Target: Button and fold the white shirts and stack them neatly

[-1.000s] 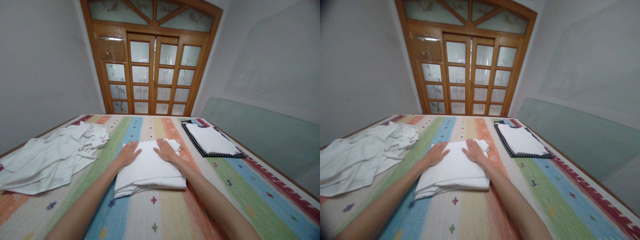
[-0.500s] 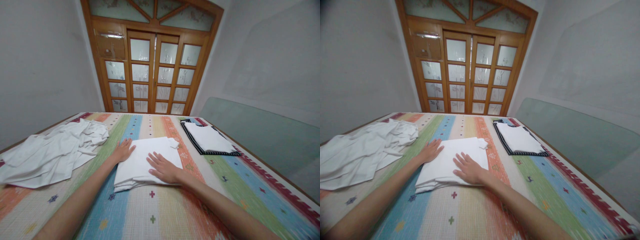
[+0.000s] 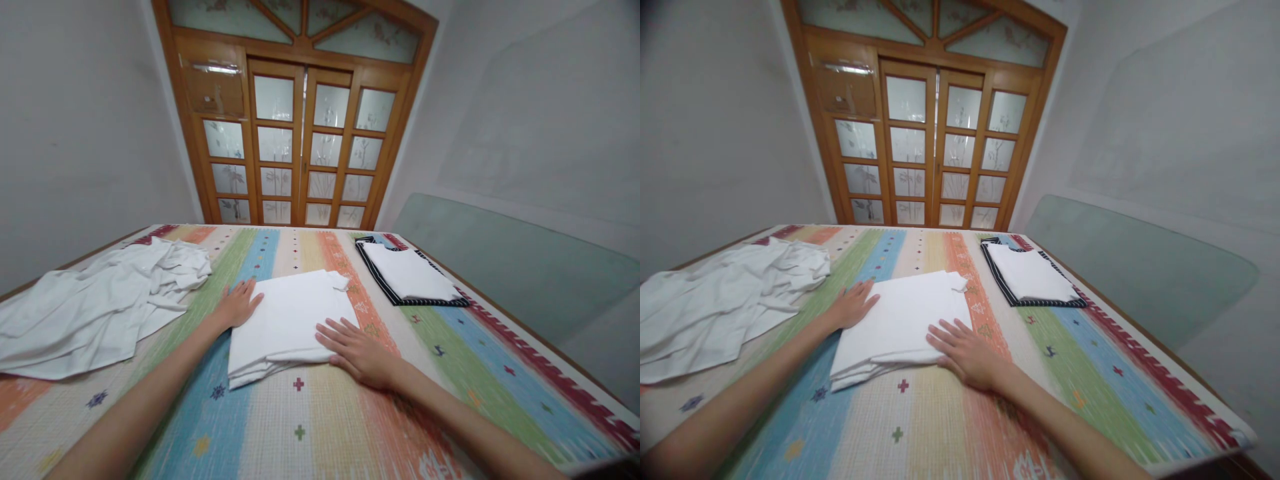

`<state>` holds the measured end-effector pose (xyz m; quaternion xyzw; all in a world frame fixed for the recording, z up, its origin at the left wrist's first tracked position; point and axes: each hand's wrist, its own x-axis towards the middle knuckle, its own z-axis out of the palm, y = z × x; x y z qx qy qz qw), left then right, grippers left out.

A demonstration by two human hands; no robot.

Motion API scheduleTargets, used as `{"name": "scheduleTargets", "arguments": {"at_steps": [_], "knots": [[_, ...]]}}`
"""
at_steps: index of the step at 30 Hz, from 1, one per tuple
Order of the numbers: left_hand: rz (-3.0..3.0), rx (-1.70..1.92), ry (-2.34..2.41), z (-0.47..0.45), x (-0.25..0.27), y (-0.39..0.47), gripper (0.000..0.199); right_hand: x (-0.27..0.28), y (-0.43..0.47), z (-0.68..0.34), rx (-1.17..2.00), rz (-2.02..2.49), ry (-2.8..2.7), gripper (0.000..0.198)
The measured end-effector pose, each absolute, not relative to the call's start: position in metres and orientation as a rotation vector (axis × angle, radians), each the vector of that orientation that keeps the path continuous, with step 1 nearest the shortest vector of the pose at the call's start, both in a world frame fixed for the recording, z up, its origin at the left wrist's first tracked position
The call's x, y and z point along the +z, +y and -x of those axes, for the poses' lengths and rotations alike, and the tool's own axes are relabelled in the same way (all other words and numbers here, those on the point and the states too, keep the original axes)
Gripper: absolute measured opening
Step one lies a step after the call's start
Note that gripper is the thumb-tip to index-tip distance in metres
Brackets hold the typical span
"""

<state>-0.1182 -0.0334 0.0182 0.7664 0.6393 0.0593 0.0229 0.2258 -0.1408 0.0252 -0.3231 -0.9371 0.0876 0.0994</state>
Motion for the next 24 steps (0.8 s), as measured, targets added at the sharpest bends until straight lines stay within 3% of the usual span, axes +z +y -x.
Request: {"name": "scheduleTargets", "arguments": {"at_steps": [12, 19, 21, 24], "knots": [[-2.359, 0.164, 1.812, 0.097, 0.049, -0.157, 0.053, 0.020, -0.065, -0.296, -0.084, 1.574, -2.367, 0.042], [-1.592, 0.608, 1.522, 0.099, 0.066, -0.155, 0.045, 0.035, -0.096, -0.246, 0.195, 1.429, -2.349, 0.041], [-1.247, 0.748, 1.411, 0.101, 0.060, -0.138, 0.047, 0.045, -0.109, -0.225, 0.355, 1.358, -2.401, 0.041], [-0.961, 0.827, 1.277, 0.100, 0.051, -0.118, 0.033, 0.062, -0.121, -0.197, 0.713, 1.205, -2.485, 0.040]]}}
